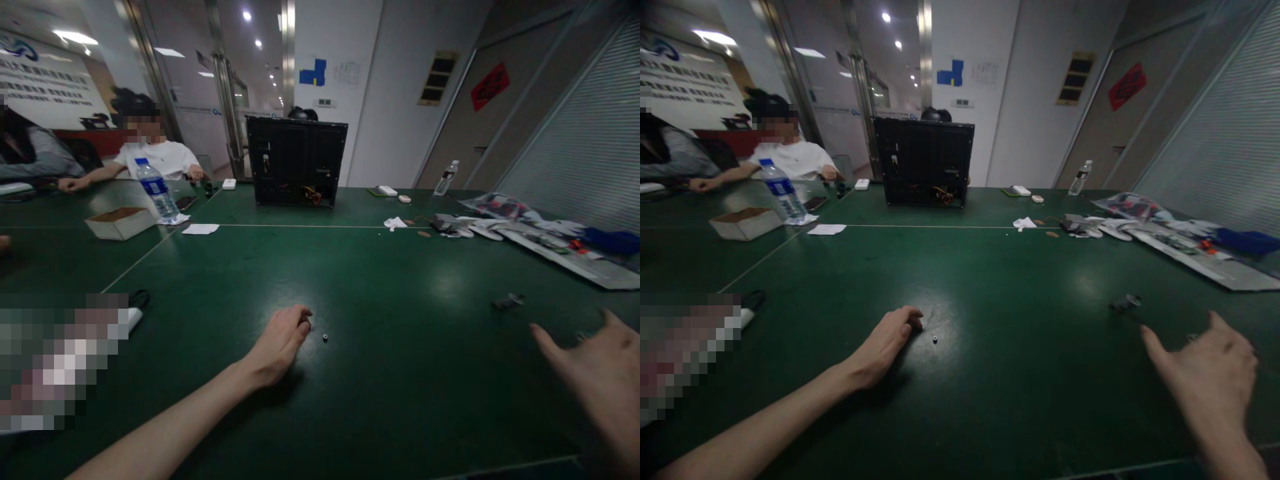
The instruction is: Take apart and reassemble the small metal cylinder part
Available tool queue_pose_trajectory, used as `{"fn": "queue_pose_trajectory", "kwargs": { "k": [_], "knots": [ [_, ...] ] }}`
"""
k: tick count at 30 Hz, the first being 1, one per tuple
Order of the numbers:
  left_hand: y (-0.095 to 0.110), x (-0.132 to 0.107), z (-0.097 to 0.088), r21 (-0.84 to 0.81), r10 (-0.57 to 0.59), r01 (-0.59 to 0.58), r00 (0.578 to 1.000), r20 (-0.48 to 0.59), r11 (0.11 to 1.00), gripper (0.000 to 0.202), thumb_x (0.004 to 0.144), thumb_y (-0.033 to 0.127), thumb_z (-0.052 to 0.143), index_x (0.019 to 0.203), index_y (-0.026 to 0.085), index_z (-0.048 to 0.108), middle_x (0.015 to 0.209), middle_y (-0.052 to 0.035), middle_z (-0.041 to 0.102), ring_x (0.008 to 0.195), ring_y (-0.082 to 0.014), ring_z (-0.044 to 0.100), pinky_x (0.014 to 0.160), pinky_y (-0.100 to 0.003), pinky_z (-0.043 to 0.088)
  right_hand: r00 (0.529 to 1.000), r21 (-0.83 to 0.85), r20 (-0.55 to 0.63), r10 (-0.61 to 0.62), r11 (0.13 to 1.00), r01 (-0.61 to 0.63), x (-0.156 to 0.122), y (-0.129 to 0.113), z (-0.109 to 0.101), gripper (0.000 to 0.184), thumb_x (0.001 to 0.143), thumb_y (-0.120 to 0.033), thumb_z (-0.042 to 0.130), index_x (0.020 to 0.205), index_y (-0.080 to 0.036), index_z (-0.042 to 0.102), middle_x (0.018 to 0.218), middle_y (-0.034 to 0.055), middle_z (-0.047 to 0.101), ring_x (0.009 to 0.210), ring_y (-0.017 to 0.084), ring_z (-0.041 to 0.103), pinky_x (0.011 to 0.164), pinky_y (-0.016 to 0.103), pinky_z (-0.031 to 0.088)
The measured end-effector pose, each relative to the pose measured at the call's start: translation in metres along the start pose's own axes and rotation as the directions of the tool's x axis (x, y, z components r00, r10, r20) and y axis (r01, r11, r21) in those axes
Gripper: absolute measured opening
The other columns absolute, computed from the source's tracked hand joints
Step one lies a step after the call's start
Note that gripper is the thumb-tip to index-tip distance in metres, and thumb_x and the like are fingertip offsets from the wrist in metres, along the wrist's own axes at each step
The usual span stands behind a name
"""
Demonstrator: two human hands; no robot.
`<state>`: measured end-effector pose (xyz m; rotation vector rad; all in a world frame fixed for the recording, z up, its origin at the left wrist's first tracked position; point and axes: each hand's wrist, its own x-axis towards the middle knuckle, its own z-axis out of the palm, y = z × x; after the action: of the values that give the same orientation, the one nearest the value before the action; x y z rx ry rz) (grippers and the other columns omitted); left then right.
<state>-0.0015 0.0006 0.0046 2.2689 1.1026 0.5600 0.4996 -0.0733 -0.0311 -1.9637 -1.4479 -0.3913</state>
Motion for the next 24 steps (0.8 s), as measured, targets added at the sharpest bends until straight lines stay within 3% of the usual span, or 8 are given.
{"fn": "queue_pose_trajectory", "kwargs": {
  "k": [2, 5, 7, 10, 12, 14, 18, 24],
  "knots": [
    [0.000, 0.000, -0.001, 0.008, 0.004, -0.004, 1.000, 0.003, 1.000, 0.040, 0.095, 0.038, 0.019, 0.113, 0.016, 0.047, 0.103, -0.0100, 0.060, 0.097, -0.0243, 0.053, 0.090, -0.043, 0.039, 0.999, -0.105, -0.018, 0.027, 0.994, -0.028, 0.007, -0.047, 0.005, 0.073, 0.077, -0.063, 0.046, 0.136, -0.022, 0.033, 0.124, 0.0227, 0.044, 0.119, 0.047, 0.037, 0.088, 0.060, 0.036],
    [0.000, -0.001, -0.002, 0.013, 0.009, -0.009, 1.000, 0.022, 1.000, 0.039, 0.096, 0.039, 0.020, 0.111, 0.017, 0.049, 0.104, -0.0095, 0.060, 0.096, -0.0240, 0.053, 0.090, -0.043, 0.039, 0.937, 0.168, 0.286, -0.199, 0.973, 0.155, 0.012, -0.130, 0.014, 0.048, 0.082, -0.056, 0.045, 0.111, -0.020, 0.056, 0.109, 0.0126, 0.058, 0.100, 0.033, 0.056, 0.084, 0.049, 0.047],
    [0.001, -0.001, -0.002, 0.016, 0.007, -0.007, 1.000, 0.029, 1.000, 0.039, 0.096, 0.039, 0.020, 0.110, 0.017, 0.049, 0.104, -0.0094, 0.060, 0.097, -0.0239, 0.053, 0.090, -0.043, 0.039, 0.788, 0.353, 0.465, -0.403, 0.901, 0.253, 0.009, -0.184, 0.018, 0.036, 0.087, -0.045, 0.046, 0.110, -0.021, 0.058, 0.108, 0.0091, 0.060, 0.098, 0.025, 0.058, 0.083, 0.041, 0.048],
    [0.001, 0.000, -0.002, 0.022, 0.002, -0.002, 1.000, 0.029, 1.000, 0.039, 0.096, 0.039, 0.020, 0.110, 0.017, 0.050, 0.105, -0.0096, 0.060, 0.097, -0.0240, 0.052, 0.090, -0.043, 0.039, 0.544, 0.508, 0.517, -0.661, 0.748, 0.426, -0.005, -0.248, 0.023, 0.029, 0.087, -0.031, 0.052, 0.113, -0.021, 0.058, 0.106, 0.0083, 0.061, 0.097, 0.023, 0.058, 0.084, 0.037, 0.047],
    [0.001, 0.001, -0.002, 0.026, 0.006, -0.007, 1.000, 0.024, 1.000, 0.038, 0.096, 0.038, 0.021, 0.110, 0.017, 0.050, 0.106, -0.0099, 0.059, 0.098, -0.0242, 0.052, 0.090, -0.043, 0.039, 0.440, 0.521, 0.506, -0.742, 0.669, 0.529, -0.013, -0.277, 0.029, 0.030, 0.084, -0.027, 0.057, 0.113, -0.020, 0.058, 0.103, 0.0090, 0.061, 0.093, 0.023, 0.058, 0.080, 0.036, 0.046],
    [0.000, 0.001, -0.001, 0.033, 0.014, -0.014, 1.000, 0.020, 0.999, 0.037, 0.096, 0.038, 0.022, 0.109, 0.017, 0.050, 0.106, -0.0099, 0.059, 0.098, -0.0244, 0.052, 0.090, -0.043, 0.038, 0.383, 0.498, 0.500, -0.777, 0.619, 0.607, -0.021, -0.294, 0.038, 0.032, 0.080, -0.026, 0.062, 0.111, -0.019, 0.058, 0.101, 0.0098, 0.061, 0.089, 0.024, 0.058, 0.077, 0.036, 0.046],
    [-0.002, 0.002, 0.001, 0.039, 0.019, -0.020, 1.000, 0.020, 0.999, 0.038, 0.096, 0.039, 0.021, 0.108, 0.017, 0.050, 0.103, -0.0093, 0.059, 0.096, -0.0241, 0.052, 0.088, -0.043, 0.039, 0.360, 0.474, 0.490, -0.794, 0.590, 0.654, -0.032, -0.304, 0.063, 0.018, 0.084, -0.022, 0.055, 0.100, -0.015, 0.057, 0.094, 0.0102, 0.060, 0.082, 0.022, 0.057, 0.073, 0.032, 0.044],
    [-0.003, 0.003, 0.003, 0.032, 0.024, -0.025, 0.999, 0.021, 0.999, 0.038, 0.096, 0.039, 0.022, 0.109, 0.017, 0.050, 0.104, -0.0094, 0.059, 0.097, -0.0237, 0.051, 0.089, -0.042, 0.038, 0.422, 0.603, 0.459, -0.781, 0.623, 0.498, -0.041, -0.296, 0.078, 0.010, 0.088, -0.014, 0.045, 0.089, -0.014, 0.055, 0.088, 0.0088, 0.059, 0.078, 0.018, 0.054, 0.071, 0.029, 0.042]
  ]
}}
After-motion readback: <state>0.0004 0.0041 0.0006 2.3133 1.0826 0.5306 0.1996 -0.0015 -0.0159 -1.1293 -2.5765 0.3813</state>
